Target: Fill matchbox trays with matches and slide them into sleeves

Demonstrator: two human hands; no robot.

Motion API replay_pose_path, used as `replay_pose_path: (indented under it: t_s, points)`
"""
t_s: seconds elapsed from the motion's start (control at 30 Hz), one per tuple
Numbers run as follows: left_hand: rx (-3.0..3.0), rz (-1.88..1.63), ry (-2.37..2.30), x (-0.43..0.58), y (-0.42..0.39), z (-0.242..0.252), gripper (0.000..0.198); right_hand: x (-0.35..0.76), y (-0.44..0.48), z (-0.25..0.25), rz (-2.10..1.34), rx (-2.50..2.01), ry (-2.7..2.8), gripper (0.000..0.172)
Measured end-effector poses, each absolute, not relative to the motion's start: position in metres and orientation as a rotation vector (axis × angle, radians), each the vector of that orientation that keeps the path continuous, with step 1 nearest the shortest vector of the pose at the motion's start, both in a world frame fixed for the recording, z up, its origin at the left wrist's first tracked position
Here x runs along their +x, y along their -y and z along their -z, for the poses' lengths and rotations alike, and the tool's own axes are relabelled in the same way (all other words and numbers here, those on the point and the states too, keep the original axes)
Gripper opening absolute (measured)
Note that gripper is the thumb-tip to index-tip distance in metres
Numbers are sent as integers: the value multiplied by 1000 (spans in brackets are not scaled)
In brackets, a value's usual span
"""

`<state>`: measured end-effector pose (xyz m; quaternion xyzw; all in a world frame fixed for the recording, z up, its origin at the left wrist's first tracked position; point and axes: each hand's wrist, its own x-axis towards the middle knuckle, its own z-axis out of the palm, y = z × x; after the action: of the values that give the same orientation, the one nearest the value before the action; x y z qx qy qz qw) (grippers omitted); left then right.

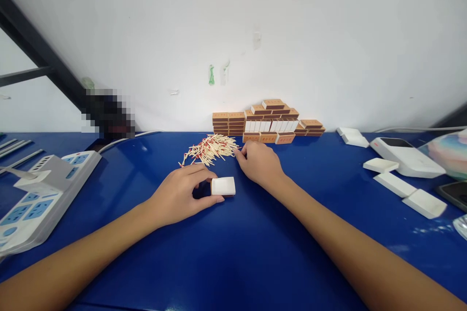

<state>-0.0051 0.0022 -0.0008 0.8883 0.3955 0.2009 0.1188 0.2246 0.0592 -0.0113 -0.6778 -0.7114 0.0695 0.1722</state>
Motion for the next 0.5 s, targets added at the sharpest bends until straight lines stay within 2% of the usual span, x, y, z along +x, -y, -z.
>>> replay_pose_path:
  t_s: [0.1,0.3,0.5]
  points:
    - [2592,-594,-1159,-4,-1,1,36,226,-61,12,-176,-1909,2004,33]
    - [2583,-601,-1169,-4,-4,0,37,233,-60,7,-297,-1893,2091,22]
    - [2589,-565,-1155,-6,-4,-2,43,255,-49,1,-301,-1963,2170,23]
